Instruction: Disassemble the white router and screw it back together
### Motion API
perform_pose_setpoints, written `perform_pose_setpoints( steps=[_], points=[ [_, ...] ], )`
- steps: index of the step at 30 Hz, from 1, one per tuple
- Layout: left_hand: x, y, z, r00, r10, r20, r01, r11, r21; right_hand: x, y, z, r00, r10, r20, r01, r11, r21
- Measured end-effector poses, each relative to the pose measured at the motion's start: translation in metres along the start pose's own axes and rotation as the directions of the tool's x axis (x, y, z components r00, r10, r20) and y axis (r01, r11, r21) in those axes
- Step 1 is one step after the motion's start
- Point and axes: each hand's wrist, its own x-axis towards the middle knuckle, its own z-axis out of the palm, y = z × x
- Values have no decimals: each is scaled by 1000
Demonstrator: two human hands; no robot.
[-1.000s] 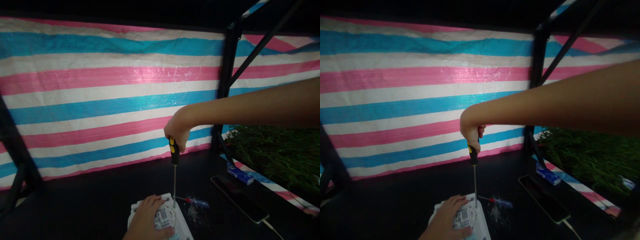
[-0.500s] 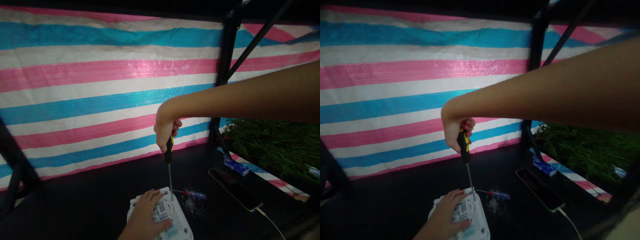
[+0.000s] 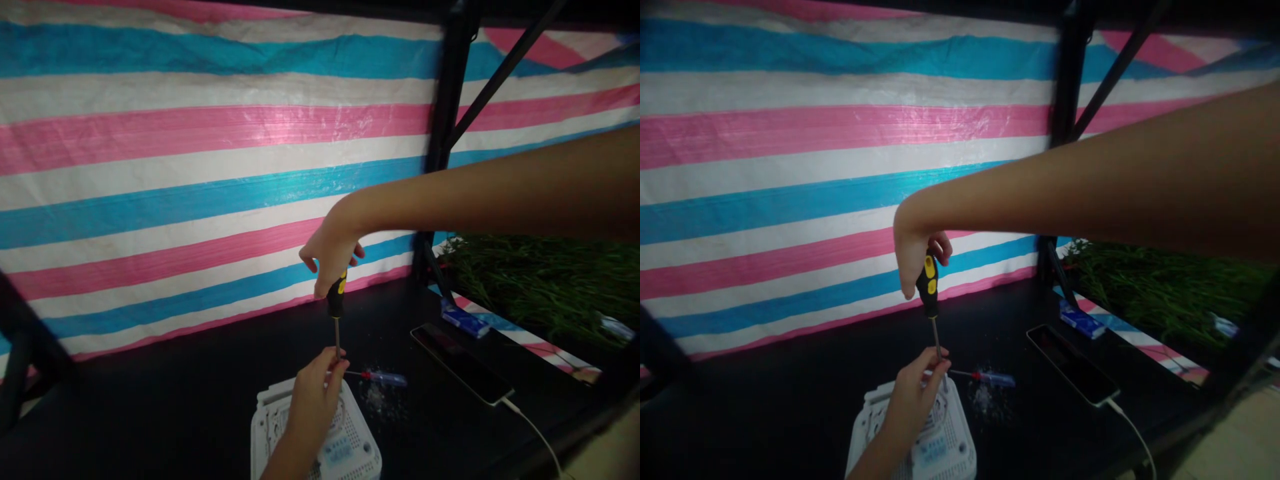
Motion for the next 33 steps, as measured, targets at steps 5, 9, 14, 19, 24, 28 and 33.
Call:
perform_pose_setpoints(
  steps=[5, 9, 14, 19, 24, 28, 33],
  points=[
    [-1, -5, -4, 1000, 27, -16, -27, 1000, 1, -35, -4, -28, 825, -122, 552, 357, 870, -341],
    [-1, -10, 0, 997, 78, -28, -77, 997, 4, -29, 44, -32, 666, -512, 542, 344, 856, 386],
    [-2, -12, 3, 994, 103, -29, -102, 994, 35, -11, 92, 16, 736, -645, 207, 270, 559, 784],
    [-3, -6, 0, 997, 77, -15, -76, 993, 88, -13, 90, 51, 828, -524, -201, 501, 528, 686],
    [-6, -3, -2, 997, 76, 26, -78, 990, 119, -32, 95, 62, 688, -442, -576, 699, 615, 364],
    [-7, -2, -5, 998, 53, 23, -56, 989, 140, -31, 98, 44, 790, -556, -260, 594, 587, 551],
    [-5, -3, -4, 998, 38, 47, -44, 989, 143, -18, 107, 19, 789, -612, 45, 344, 502, 793]
  ],
)
